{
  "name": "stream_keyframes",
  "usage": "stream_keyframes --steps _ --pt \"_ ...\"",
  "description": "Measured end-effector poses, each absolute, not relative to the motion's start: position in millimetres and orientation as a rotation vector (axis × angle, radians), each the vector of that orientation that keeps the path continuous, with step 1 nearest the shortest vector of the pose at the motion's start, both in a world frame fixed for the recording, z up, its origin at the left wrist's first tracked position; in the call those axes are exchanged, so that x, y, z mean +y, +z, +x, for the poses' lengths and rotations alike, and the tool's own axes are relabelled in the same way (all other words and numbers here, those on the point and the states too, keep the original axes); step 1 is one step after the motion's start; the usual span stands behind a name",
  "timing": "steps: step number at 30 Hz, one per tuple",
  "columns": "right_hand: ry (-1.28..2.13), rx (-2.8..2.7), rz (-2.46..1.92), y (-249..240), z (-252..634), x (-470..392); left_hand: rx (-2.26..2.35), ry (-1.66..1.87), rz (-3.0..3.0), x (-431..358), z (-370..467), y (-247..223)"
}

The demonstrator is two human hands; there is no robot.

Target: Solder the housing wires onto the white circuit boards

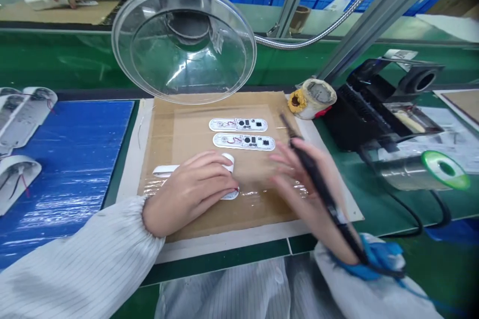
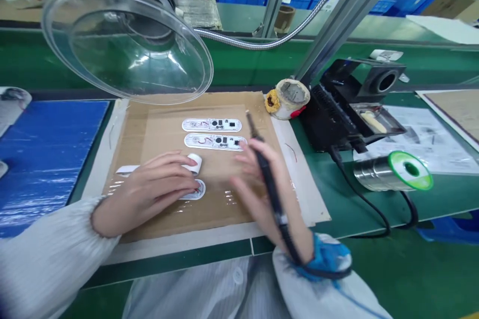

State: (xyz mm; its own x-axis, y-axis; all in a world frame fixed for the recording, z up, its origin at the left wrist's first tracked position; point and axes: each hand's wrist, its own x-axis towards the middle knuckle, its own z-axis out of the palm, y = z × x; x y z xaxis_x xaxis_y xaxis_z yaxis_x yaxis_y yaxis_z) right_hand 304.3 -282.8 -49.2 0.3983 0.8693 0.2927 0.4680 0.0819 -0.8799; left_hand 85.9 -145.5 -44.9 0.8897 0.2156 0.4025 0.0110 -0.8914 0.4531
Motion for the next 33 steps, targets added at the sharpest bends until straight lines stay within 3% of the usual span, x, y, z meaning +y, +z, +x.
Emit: stream_keyframes --steps 3,9,18,26,33 --pt "0.628 -1.375 -1.519 -59 271 -283 0.182 0.638 2.614 -146 91 -48" --pt "0.609 -1.487 -1.549 -73 254 -274 0.201 0.718 2.627 -151 92 -48" --pt "0.606 -1.406 -1.542 -65 252 -277 0.668 0.663 2.502 -176 80 -46" --pt "0.133 -0.998 -1.417 -46 301 -279 0.688 0.624 2.451 -169 85 -47" --pt "0.220 -1.030 -1.357 -64 299 -282 0.686 0.612 2.441 -167 83 -47"
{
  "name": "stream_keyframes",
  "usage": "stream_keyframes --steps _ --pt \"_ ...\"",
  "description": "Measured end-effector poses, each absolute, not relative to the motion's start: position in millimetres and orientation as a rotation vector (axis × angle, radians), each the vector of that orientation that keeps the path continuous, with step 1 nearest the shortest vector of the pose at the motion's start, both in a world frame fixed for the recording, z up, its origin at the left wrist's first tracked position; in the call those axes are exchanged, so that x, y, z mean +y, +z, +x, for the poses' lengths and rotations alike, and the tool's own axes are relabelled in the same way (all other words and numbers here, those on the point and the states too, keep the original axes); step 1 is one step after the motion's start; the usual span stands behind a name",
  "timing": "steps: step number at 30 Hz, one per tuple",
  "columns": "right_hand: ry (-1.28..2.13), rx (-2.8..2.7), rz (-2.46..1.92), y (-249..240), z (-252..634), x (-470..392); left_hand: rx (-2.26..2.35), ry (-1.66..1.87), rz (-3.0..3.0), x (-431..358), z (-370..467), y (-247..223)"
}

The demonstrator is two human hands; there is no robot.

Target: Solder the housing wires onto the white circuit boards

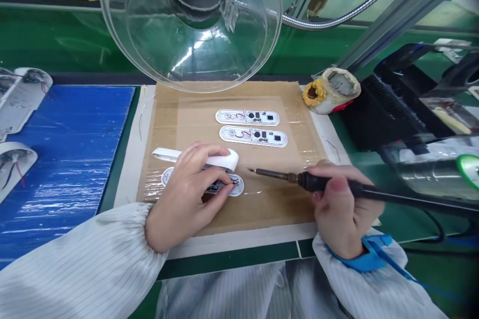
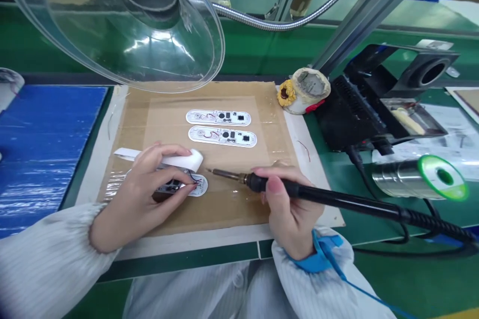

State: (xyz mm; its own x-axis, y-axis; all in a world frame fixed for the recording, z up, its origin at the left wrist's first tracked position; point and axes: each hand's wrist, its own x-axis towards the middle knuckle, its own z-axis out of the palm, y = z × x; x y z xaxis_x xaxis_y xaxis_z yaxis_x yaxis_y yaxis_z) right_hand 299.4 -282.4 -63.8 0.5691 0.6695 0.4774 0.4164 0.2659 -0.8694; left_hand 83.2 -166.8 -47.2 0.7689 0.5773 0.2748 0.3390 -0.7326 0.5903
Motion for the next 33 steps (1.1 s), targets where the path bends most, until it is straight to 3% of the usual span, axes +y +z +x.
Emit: stream_keyframes --steps 18,24,33 --pt "0.392 -1.376 -1.299 -59.5 299.4 -286.4 0.651 0.607 2.468 -164.9 81.7 -48.3" --pt "0.131 -1.103 -1.193 -61.2 295.4 -283.1 0.634 0.602 2.488 -163.9 82.9 -48.1" --pt "0.164 -0.966 -1.367 -65.0 290.2 -290.5 0.617 0.584 2.438 -162.0 78.8 -46.2"
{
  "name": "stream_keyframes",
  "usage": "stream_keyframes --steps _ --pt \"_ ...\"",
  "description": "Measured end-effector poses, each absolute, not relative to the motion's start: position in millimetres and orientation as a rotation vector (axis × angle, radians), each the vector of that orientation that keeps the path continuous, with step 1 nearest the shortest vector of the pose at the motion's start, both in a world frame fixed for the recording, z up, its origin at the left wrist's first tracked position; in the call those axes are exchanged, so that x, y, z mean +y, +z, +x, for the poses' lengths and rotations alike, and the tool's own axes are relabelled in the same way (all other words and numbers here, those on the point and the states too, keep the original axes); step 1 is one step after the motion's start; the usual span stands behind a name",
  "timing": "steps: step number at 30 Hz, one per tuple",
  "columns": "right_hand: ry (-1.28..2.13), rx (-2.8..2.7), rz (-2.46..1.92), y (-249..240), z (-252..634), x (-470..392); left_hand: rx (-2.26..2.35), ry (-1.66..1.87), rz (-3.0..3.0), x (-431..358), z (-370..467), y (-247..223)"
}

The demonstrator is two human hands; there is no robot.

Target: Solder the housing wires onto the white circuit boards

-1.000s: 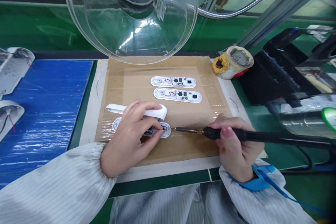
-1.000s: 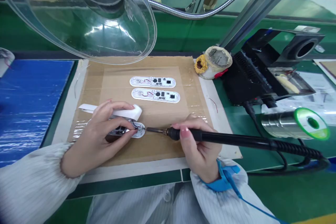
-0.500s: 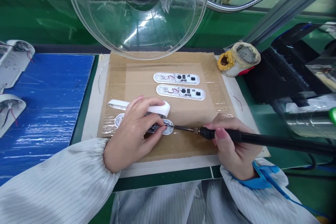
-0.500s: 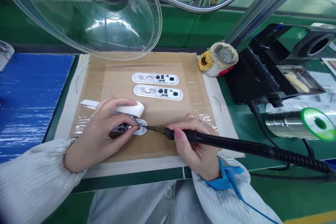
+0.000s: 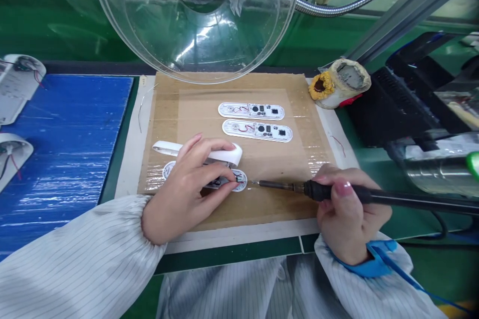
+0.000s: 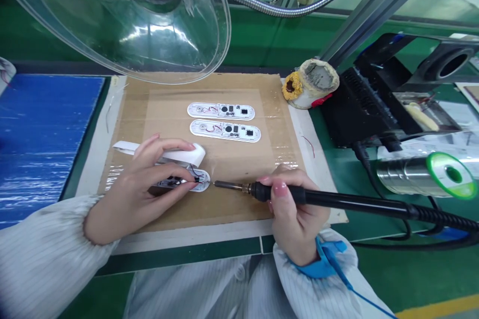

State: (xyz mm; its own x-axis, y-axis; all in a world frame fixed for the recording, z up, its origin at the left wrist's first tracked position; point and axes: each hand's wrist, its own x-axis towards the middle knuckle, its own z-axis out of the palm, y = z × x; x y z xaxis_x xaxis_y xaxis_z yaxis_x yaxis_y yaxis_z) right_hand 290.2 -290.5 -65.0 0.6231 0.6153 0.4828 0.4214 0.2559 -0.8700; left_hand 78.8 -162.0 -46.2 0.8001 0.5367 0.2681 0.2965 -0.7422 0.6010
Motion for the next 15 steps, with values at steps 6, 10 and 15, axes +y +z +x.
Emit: stream_keyframes --steps 6,10,15 --pt "0.239 -1.079 -1.351 -63.5 287.2 -292.0 0.612 0.521 2.494 -161.2 77.8 -46.8" --pt "0.274 -1.162 -1.355 -62.4 288.9 -293.8 0.610 0.507 2.494 -161.7 78.2 -46.8" --pt "0.319 -1.238 -1.325 -61.5 290.1 -293.7 0.617 0.501 2.476 -162.0 77.0 -45.5"
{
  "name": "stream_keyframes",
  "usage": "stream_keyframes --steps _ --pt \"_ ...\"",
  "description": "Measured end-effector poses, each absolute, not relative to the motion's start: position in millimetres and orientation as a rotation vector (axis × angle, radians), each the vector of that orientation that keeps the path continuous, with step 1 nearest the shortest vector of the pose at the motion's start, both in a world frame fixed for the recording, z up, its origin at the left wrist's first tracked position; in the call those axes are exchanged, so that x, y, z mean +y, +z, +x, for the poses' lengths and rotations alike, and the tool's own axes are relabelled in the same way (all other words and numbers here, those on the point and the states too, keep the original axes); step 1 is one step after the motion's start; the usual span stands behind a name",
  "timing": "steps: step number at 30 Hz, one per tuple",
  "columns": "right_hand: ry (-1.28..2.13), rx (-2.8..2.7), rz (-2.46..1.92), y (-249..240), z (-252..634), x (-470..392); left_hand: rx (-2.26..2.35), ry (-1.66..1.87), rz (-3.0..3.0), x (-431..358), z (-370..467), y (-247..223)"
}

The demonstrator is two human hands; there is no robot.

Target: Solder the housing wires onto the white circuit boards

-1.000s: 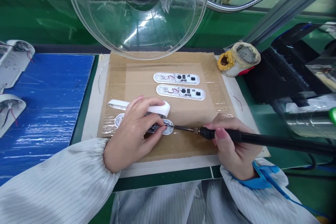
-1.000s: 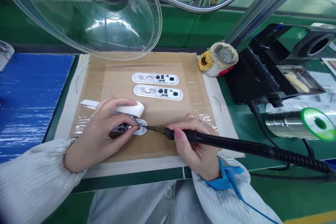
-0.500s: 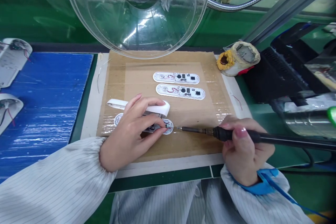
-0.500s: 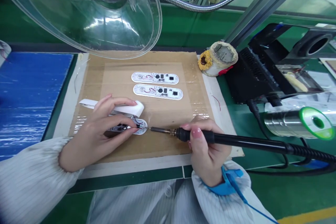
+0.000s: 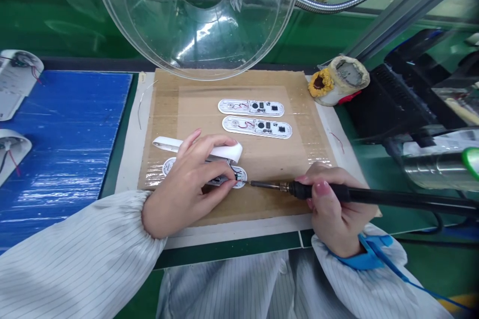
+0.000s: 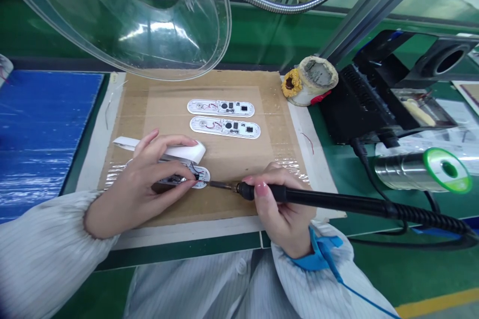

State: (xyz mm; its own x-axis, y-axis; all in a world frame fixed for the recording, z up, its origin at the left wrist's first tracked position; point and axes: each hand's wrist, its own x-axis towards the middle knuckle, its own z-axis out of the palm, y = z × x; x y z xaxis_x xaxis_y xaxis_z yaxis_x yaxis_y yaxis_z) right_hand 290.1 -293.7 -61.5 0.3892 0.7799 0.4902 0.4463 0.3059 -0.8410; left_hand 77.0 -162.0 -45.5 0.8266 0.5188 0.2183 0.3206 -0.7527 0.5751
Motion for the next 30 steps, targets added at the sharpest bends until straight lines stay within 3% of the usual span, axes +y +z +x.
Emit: stream_keyframes --steps 30 --pt "0.269 -1.101 -1.322 -63.4 288.8 -292.8 0.623 0.482 2.489 -164.2 76.5 -43.0"
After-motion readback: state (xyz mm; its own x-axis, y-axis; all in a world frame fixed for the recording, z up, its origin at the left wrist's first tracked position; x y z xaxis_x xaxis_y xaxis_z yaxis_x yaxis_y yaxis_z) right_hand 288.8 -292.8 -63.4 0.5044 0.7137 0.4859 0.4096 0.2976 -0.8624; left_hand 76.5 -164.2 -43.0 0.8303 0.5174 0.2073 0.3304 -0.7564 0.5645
